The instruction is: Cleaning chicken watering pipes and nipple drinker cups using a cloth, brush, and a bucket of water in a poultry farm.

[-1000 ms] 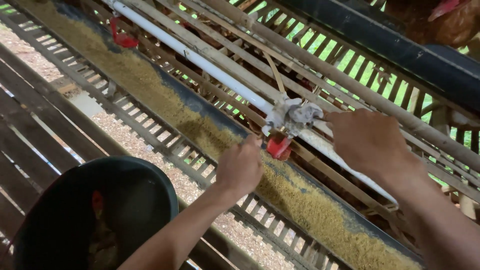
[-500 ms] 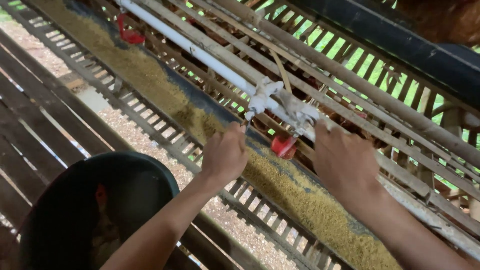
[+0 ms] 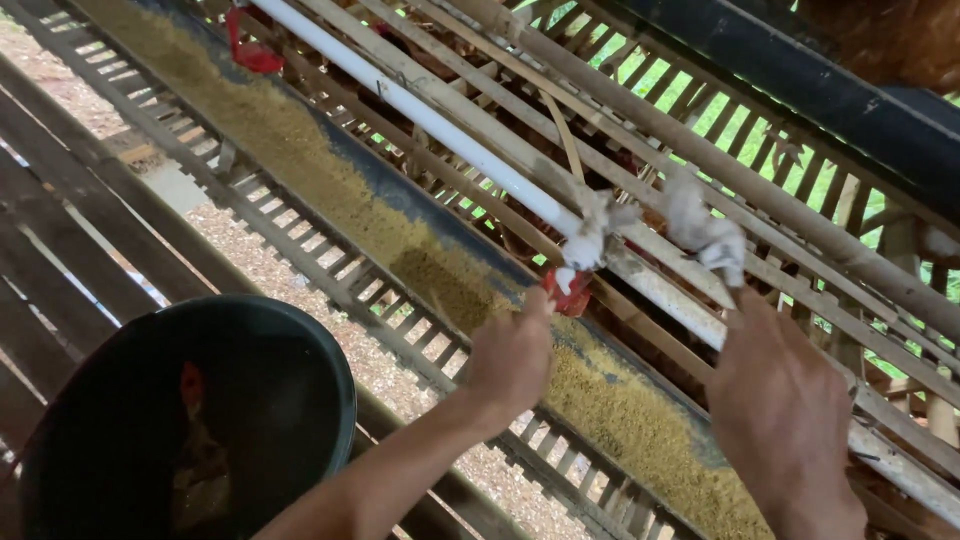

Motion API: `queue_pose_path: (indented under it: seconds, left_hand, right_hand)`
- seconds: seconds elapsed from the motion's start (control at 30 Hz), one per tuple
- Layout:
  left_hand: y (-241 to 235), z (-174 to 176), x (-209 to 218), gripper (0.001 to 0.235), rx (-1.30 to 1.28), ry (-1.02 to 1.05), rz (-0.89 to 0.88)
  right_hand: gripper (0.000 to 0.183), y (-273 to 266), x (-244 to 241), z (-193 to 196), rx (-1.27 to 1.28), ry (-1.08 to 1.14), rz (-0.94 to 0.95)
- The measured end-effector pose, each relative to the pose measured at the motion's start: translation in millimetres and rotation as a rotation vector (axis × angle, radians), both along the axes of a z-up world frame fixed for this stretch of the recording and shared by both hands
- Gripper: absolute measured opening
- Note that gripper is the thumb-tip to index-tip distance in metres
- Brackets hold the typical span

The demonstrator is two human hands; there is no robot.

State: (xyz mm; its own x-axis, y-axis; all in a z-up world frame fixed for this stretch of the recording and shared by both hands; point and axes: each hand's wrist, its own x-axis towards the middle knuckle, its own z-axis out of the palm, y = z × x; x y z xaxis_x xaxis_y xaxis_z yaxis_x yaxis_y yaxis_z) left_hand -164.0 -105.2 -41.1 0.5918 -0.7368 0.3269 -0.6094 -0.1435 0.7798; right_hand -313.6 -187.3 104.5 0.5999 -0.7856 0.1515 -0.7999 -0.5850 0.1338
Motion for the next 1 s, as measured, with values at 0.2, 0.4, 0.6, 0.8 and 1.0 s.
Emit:
queue_pose_path:
  seconds: [0.2, 0.4, 0.6, 0.8, 1.0]
  left_hand:
    - [9, 9, 34, 0.037, 0.081, 0.246, 0.013]
    - [2, -3, 5, 0.027, 0.075, 0.121, -0.092]
    - [13, 32, 16, 0.05, -0.024, 0.693, 0.034]
    - [-3, -23, 20, 0.009, 0.018, -0.088, 0.03]
    - [33, -28, 67, 0.015, 0.182, -0.036, 0.219]
  right_hand:
    - [0.04, -19, -25, -40, -0.112, -0.387, 0.302]
    - [0.045, -5, -7, -23, -0.103, -0.406, 0.28]
    - [0.039, -11, -5, -16, -0.179, -0.369, 0.385]
    - [0.033, -43, 20, 3, -0.314, -0.25, 0.614]
    - [0.037, -41, 93, 63, 0.002, 0.049, 0.469]
